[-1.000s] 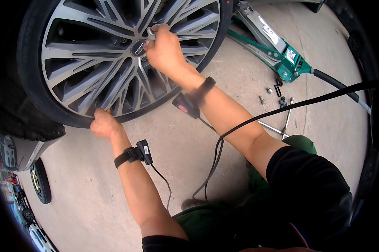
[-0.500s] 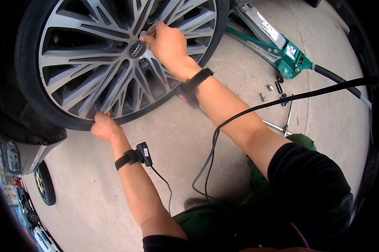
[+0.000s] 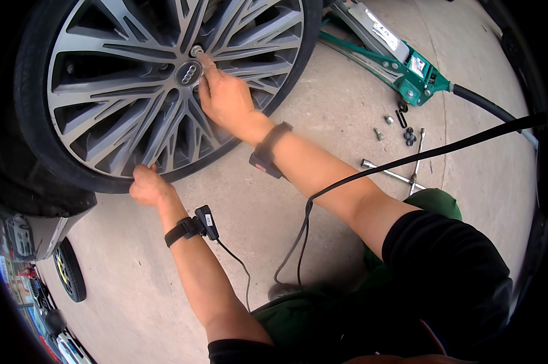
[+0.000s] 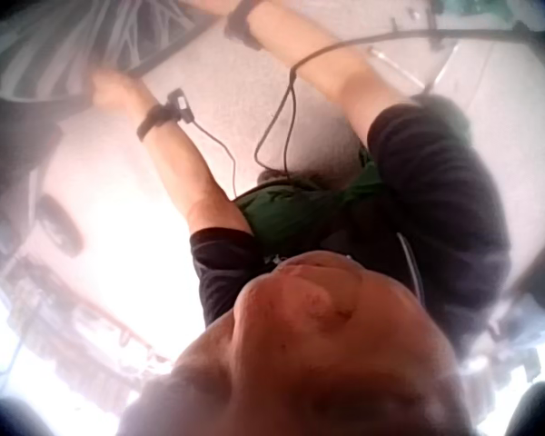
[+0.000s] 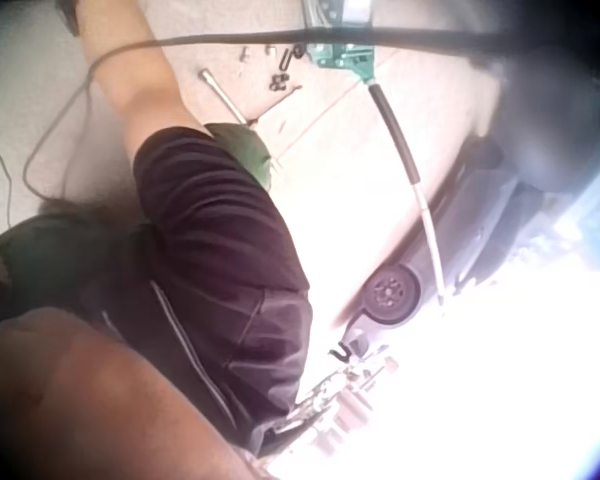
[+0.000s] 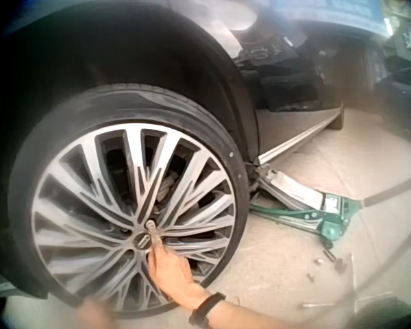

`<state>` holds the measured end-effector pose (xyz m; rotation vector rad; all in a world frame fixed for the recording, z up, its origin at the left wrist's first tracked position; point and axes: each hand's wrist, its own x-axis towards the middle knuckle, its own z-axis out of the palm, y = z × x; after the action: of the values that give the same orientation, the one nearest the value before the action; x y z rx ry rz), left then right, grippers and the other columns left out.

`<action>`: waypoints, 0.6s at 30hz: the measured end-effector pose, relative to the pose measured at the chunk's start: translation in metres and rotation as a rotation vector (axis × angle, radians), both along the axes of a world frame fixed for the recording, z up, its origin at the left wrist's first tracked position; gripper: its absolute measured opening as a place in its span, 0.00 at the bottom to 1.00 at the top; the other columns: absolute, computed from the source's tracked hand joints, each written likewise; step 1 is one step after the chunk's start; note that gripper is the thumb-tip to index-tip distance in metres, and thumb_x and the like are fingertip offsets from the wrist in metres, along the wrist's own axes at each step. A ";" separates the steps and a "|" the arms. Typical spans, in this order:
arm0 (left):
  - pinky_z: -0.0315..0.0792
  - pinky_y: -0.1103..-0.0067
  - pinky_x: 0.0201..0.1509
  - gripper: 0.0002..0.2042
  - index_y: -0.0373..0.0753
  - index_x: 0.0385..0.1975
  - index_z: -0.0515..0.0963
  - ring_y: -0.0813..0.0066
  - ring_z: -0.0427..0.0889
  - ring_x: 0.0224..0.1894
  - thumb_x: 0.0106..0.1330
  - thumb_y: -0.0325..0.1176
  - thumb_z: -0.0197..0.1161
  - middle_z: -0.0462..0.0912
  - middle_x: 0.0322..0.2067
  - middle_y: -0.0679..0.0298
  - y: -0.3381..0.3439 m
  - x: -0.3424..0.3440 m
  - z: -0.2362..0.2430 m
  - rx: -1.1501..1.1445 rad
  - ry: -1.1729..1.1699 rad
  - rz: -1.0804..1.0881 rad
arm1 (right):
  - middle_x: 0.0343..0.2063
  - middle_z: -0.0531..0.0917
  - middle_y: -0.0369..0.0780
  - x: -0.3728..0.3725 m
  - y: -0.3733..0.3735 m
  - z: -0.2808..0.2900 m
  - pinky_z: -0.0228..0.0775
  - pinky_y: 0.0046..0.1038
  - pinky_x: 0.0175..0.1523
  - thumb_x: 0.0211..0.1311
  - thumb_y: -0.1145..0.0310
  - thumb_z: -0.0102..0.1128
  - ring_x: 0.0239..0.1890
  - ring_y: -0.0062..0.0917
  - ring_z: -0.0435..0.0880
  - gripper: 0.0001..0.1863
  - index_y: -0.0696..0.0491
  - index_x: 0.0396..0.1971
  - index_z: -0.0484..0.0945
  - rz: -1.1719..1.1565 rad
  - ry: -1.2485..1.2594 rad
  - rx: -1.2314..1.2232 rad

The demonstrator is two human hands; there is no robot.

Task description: The person secures a wheel onto a car hub by hand and then uses a cross-rim wrench to tighten the lug nuts.

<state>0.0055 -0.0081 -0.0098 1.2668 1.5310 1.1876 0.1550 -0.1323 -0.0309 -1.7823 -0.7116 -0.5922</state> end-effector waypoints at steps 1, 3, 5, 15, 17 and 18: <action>0.72 0.68 0.39 0.20 0.16 0.29 0.79 0.59 0.83 0.29 0.50 0.34 0.55 0.85 0.25 0.48 0.000 0.001 -0.001 0.005 -0.017 0.002 | 0.29 0.82 0.53 -0.001 0.001 -0.002 0.75 0.43 0.35 0.61 0.72 0.54 0.30 0.47 0.82 0.21 0.62 0.53 0.70 0.007 0.001 -0.005; 0.72 0.68 0.39 0.20 0.16 0.29 0.79 0.59 0.83 0.29 0.50 0.34 0.55 0.84 0.25 0.48 0.002 0.001 -0.003 0.011 -0.037 0.001 | 0.31 0.82 0.53 0.003 0.003 -0.002 0.75 0.43 0.39 0.60 0.73 0.54 0.33 0.48 0.82 0.22 0.63 0.55 0.70 0.018 -0.005 0.045; 0.72 0.69 0.39 0.20 0.15 0.29 0.79 0.59 0.83 0.29 0.50 0.34 0.56 0.84 0.25 0.47 0.005 0.000 -0.005 0.011 -0.045 -0.005 | 0.33 0.82 0.53 0.010 0.004 -0.001 0.74 0.43 0.42 0.60 0.74 0.54 0.36 0.48 0.81 0.23 0.63 0.56 0.69 0.012 -0.052 0.087; 0.72 0.70 0.37 0.19 0.16 0.28 0.78 0.63 0.83 0.28 0.51 0.34 0.57 0.84 0.27 0.48 0.003 0.000 -0.003 0.007 -0.054 -0.015 | 0.33 0.82 0.51 0.010 -0.002 -0.006 0.71 0.40 0.48 0.58 0.76 0.54 0.37 0.45 0.78 0.19 0.63 0.51 0.73 0.000 -0.150 0.071; 0.73 0.71 0.34 0.17 0.17 0.27 0.77 0.65 0.84 0.27 0.51 0.32 0.59 0.84 0.29 0.51 0.014 -0.005 -0.007 0.001 -0.088 -0.035 | 0.33 0.82 0.51 0.011 0.002 0.002 0.71 0.40 0.48 0.58 0.76 0.54 0.37 0.45 0.79 0.18 0.63 0.49 0.74 0.002 -0.169 0.102; 0.73 0.70 0.35 0.18 0.17 0.27 0.78 0.64 0.84 0.28 0.51 0.33 0.58 0.84 0.28 0.50 0.012 -0.004 -0.007 0.004 -0.070 -0.027 | 0.33 0.82 0.52 0.014 0.006 0.006 0.71 0.40 0.48 0.58 0.77 0.54 0.37 0.46 0.79 0.18 0.63 0.49 0.75 0.000 -0.177 0.112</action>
<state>0.0019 0.0035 -0.0168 1.2317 1.4570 1.2060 0.1690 -0.1267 -0.0250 -1.6403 -0.7835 -0.7815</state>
